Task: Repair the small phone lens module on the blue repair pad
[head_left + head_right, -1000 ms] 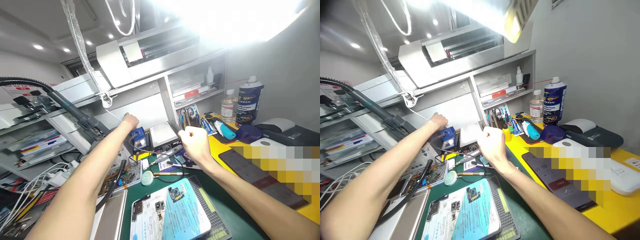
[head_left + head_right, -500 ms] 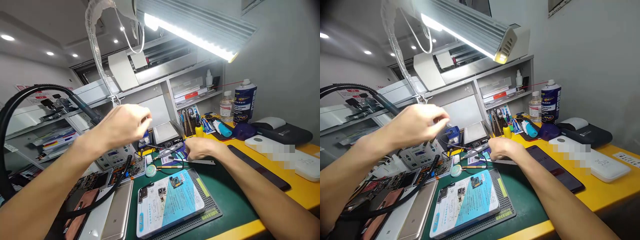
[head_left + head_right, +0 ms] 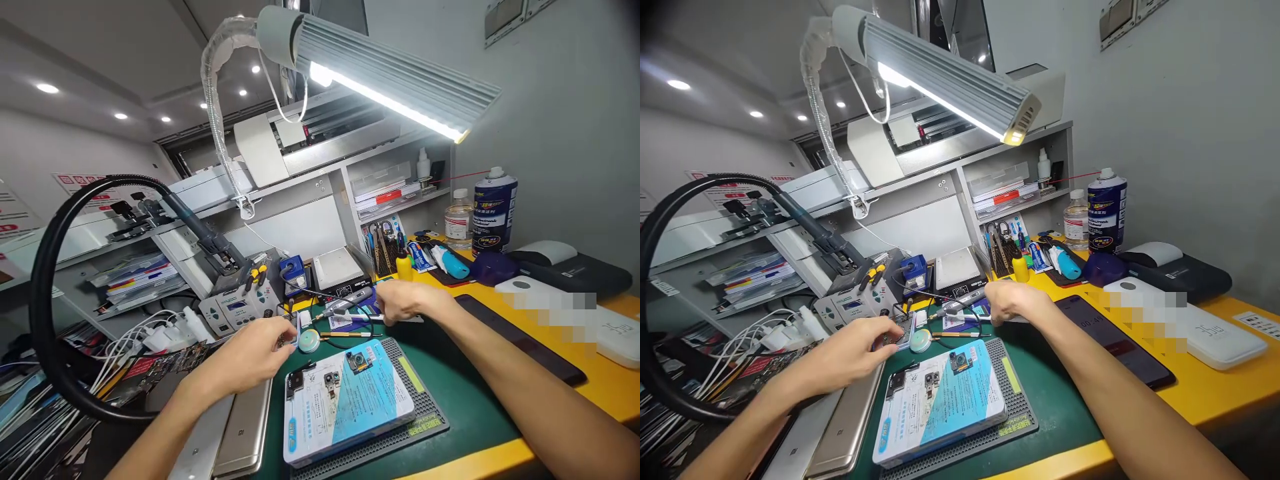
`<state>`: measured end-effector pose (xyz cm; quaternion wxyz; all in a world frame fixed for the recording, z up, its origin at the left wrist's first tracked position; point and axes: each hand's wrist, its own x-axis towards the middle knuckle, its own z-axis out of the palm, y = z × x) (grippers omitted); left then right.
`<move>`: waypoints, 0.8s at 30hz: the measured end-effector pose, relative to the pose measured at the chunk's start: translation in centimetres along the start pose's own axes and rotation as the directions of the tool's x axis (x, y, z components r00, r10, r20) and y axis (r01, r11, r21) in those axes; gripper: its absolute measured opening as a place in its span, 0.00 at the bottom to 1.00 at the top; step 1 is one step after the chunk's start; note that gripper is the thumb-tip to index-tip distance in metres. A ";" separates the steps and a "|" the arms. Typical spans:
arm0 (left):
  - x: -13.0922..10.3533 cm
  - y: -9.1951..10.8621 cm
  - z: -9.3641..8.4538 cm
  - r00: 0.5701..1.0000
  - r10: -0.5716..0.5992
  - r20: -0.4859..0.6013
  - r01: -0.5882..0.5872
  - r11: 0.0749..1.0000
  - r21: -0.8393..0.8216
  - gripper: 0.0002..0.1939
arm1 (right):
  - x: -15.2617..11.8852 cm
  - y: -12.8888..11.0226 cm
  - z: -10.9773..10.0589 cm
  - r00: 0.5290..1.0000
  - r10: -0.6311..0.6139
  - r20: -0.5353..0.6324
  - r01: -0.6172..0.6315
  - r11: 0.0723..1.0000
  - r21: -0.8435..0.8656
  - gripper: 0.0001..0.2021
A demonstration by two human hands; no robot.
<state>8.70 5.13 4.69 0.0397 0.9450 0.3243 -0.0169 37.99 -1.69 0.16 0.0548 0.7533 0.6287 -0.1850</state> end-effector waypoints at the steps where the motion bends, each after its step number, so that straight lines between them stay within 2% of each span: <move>1: 0.7 -0.5 0.8 1.000 0.003 0.007 -0.003 1.000 0.002 0.16 | 0.0 -0.3 0.0 1.000 -0.007 -0.011 0.007 1.000 -0.009 0.09; 5: 3.4 -1.9 3.4 0.997 0.059 0.059 -0.058 0.998 -0.004 0.20 | 0.0 -1.4 0.1 0.999 -0.036 -0.030 0.035 0.999 -0.035 0.09; 8: 4.7 -2.4 4.2 0.990 0.110 0.084 -0.110 0.994 0.000 0.21 | -0.1 -1.8 0.2 0.998 -0.057 -0.038 0.055 0.997 -0.049 0.10; 19: 6.3 -2.3 4.1 0.962 0.178 0.207 -0.206 0.970 0.127 0.21 | 0.7 -1.4 0.7 0.996 -0.064 -0.066 0.061 0.997 -0.049 0.12; 24: 6.2 -1.5 3.4 0.951 0.147 0.272 -0.201 0.962 0.186 0.18 | 0.9 -1.2 0.8 0.994 -0.072 -0.077 0.066 0.995 -0.072 0.11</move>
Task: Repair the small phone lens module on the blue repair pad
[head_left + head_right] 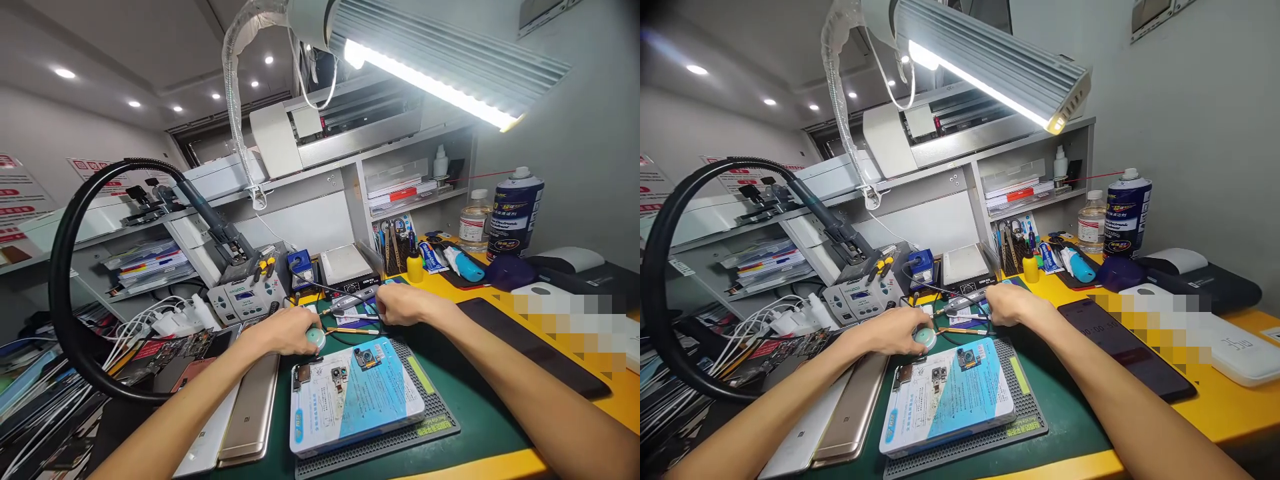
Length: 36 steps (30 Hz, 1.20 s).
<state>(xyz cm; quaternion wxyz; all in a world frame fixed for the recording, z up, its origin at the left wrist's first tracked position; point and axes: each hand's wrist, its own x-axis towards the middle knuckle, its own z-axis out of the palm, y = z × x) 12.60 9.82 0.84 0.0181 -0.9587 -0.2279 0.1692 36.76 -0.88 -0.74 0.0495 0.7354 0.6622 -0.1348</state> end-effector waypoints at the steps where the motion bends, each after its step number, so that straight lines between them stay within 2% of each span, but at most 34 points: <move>1: -0.1 0.1 -0.1 1.000 -0.008 0.015 0.007 1.000 0.008 0.18 | 0.1 0.1 0.1 1.000 -0.003 -0.002 0.003 1.000 -0.003 0.11; 6: -0.4 0.5 -0.4 0.997 -0.029 0.067 0.027 0.999 0.035 0.16 | 0.4 0.3 0.4 1.000 -0.011 -0.002 0.011 1.000 -0.013 0.12; 10: -0.5 0.7 -0.6 0.996 0.004 0.091 -0.005 1.000 0.011 0.18 | 0.3 0.3 0.3 1.000 -0.012 0.001 0.012 1.000 -0.012 0.11; 17: -0.6 0.3 -0.8 0.993 -0.004 0.121 0.005 1.000 -0.006 0.18 | 0.1 0.3 0.0 1.000 -0.020 0.007 0.020 1.000 0.006 0.11; 25: -0.7 -0.2 -0.9 0.992 -0.027 0.120 0.028 1.000 -0.009 0.18 | 0.3 0.5 0.2 0.999 -0.034 0.010 0.034 0.999 0.035 0.11; 36: -0.9 -0.5 -0.3 0.999 -0.027 0.046 0.028 1.000 -0.011 0.19 | 0.3 0.4 0.2 0.998 -0.062 0.009 0.061 0.996 0.067 0.10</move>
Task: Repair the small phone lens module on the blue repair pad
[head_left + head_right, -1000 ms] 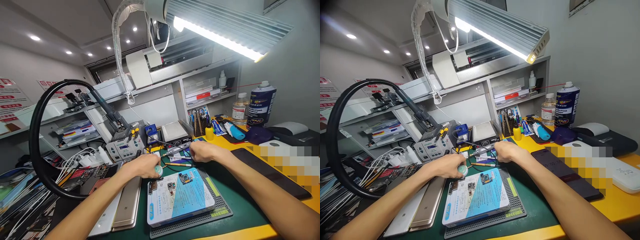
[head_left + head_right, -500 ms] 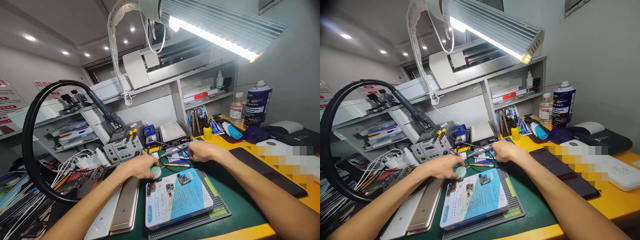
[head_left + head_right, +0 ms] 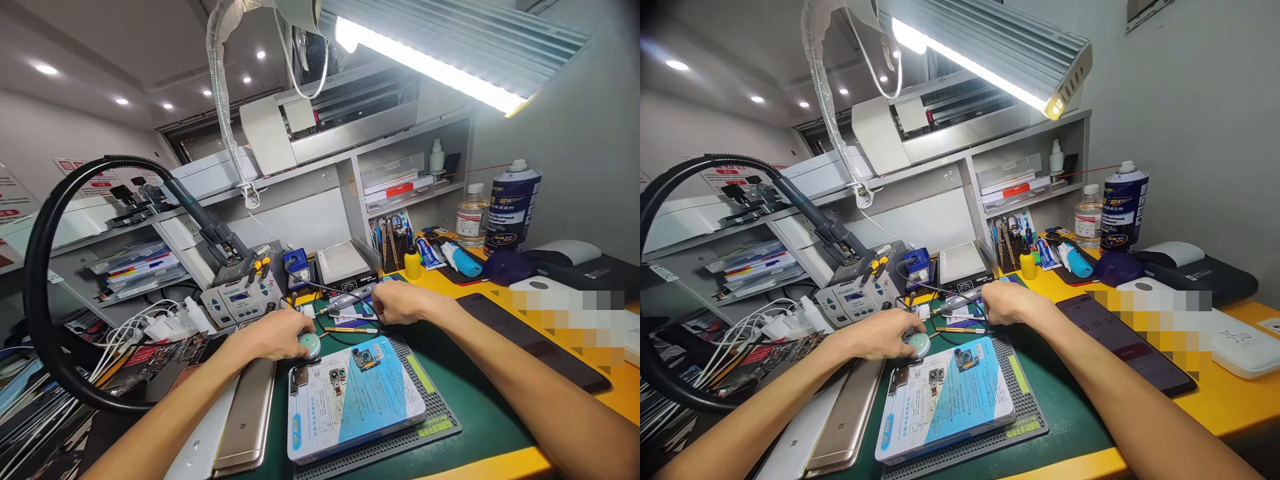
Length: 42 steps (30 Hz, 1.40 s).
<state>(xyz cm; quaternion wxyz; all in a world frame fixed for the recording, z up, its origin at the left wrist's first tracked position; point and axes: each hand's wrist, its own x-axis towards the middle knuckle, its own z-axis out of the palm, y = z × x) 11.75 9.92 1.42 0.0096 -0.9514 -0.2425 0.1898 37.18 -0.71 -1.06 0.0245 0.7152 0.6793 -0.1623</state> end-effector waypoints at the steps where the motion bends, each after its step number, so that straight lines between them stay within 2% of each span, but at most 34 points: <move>1: -0.1 0.0 0.1 1.000 -0.003 -0.007 0.003 1.000 0.003 0.19 | 0.0 0.0 0.0 1.000 0.002 0.002 -0.002 1.000 -0.001 0.10; 10: -0.6 0.2 0.8 0.996 0.040 -0.078 -0.043 0.998 -0.041 0.19 | 0.2 0.3 0.0 1.000 -0.023 0.016 0.023 0.999 -0.024 0.10; 16: -0.9 -0.4 0.9 0.988 0.011 -0.156 -0.024 0.996 -0.083 0.20 | 0.2 0.9 -0.4 0.990 -0.096 -0.104 0.100 0.995 0.031 0.10; 23: 1.7 0.6 0.0 0.970 0.030 -0.241 -0.045 0.997 -0.060 0.14 | 0.2 1.1 -0.8 0.979 -0.057 -0.196 0.066 0.997 0.043 0.10; 31: 3.8 3.0 -0.1 0.975 0.094 -0.202 -0.086 0.995 0.047 0.12 | -0.2 0.8 -0.9 0.949 -0.017 -0.315 0.040 0.997 0.067 0.10; 37: 4.2 3.4 0.0 0.982 0.065 -0.177 -0.066 0.998 0.001 0.12 | -0.4 0.5 -1.1 0.894 0.014 -0.448 0.051 0.990 0.132 0.11; 42: 2.2 2.2 -1.0 0.977 0.014 -0.212 -0.051 0.983 -0.174 0.11 | -0.9 0.0 -1.6 0.799 0.069 -0.597 0.103 0.963 0.249 0.10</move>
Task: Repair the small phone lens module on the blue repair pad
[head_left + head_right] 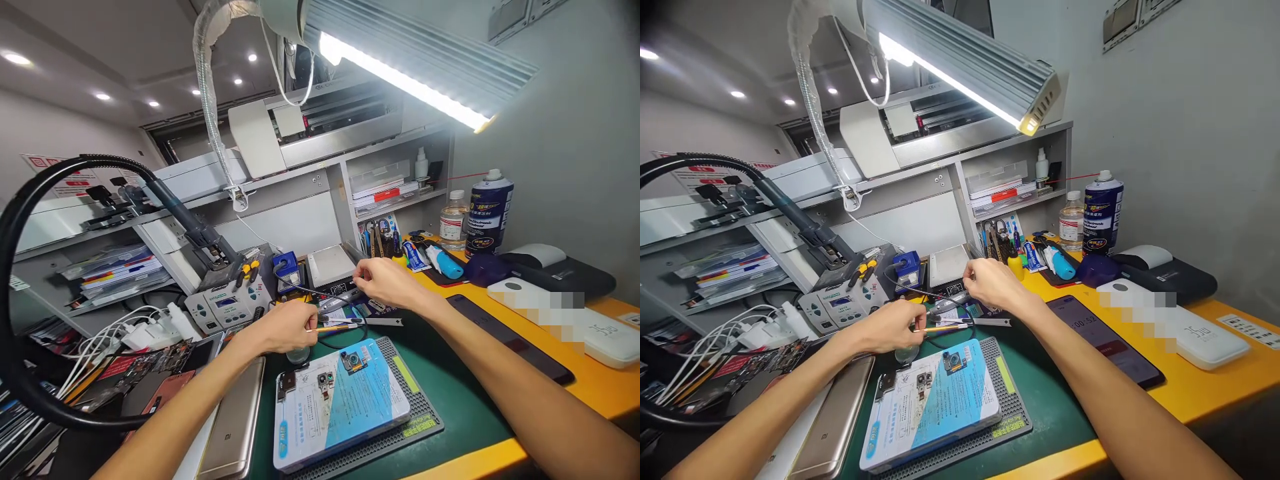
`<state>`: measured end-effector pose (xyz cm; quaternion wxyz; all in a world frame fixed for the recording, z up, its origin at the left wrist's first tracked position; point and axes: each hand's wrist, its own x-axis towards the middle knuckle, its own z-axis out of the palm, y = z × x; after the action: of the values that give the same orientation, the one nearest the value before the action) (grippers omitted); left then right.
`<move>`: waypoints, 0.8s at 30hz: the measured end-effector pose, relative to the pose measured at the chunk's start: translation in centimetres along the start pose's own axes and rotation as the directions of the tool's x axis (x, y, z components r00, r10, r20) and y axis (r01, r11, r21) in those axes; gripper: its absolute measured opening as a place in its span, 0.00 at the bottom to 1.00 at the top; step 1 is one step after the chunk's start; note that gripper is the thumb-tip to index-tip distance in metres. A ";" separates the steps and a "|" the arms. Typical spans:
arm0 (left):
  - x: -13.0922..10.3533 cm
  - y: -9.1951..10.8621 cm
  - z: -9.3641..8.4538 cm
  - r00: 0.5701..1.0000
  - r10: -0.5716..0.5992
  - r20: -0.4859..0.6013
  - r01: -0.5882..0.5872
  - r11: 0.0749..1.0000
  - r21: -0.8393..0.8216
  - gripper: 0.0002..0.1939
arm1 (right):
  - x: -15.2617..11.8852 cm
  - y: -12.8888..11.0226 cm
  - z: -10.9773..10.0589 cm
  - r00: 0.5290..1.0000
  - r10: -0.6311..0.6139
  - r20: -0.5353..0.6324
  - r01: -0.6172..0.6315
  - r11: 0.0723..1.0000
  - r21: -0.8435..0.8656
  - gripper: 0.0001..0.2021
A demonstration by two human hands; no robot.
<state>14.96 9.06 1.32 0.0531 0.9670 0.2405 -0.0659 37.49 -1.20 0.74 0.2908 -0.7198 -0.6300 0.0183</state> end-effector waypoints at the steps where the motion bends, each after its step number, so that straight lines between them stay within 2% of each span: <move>1: -0.7 -0.3 -0.6 1.000 -0.007 -0.017 0.006 0.999 -0.054 0.11 | 0.0 -0.2 -0.1 0.999 0.009 -0.041 -0.007 0.999 0.035 0.09; 4: -3.4 -1.0 -2.2 0.994 -0.049 -0.100 0.024 0.970 -0.240 0.09 | -0.2 -1.0 -0.3 0.994 0.027 -0.110 -0.008 0.985 0.172 0.12; 7: -6.0 -0.6 -3.3 0.954 -0.160 -0.254 0.043 0.910 -0.412 0.13 | -0.9 -2.7 -0.4 0.999 -0.035 -0.017 0.038 0.936 0.350 0.20; 9: -7.2 0.4 -3.8 0.895 -0.244 -0.372 0.024 0.861 -0.508 0.15 | -1.6 -4.0 -0.3 0.982 -0.153 0.106 0.087 0.881 0.464 0.22; 11: -7.8 1.8 -4.1 0.822 -0.316 -0.474 -0.021 0.815 -0.579 0.16 | -2.2 -5.0 -0.2 0.938 -0.271 0.214 0.116 0.830 0.545 0.22; 14: -8.0 3.7 -4.6 0.736 -0.388 -0.555 -0.087 0.758 -0.646 0.13 | -2.7 -5.5 0.0 0.877 -0.368 0.310 0.122 0.793 0.597 0.19; 18: -7.4 4.8 -4.7 0.642 -0.457 -0.616 -0.172 0.697 -0.696 0.09 | -2.6 -4.9 0.1 0.819 -0.426 0.384 0.114 0.777 0.619 0.19; 19: -7.1 4.9 -4.5 0.632 -0.467 -0.618 -0.192 0.679 -0.709 0.09 | -2.6 -4.7 0.1 0.806 -0.438 0.398 0.110 0.772 0.626 0.19; 21: -6.7 5.2 -3.5 0.654 -0.468 -0.594 -0.222 0.633 -0.742 0.09 | -2.5 -4.6 0.2 0.786 -0.458 0.415 0.103 0.759 0.643 0.20; 24: -6.3 5.7 -1.5 0.755 -0.427 -0.498 -0.216 0.555 -0.804 0.11 | -2.7 -5.0 0.5 0.785 -0.464 0.410 0.094 0.743 0.663 0.22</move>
<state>12.32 1.37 4.16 0.4080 0.7672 0.3072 0.3881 32.28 -3.31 1.56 0.3120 -0.4413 -0.7503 0.3808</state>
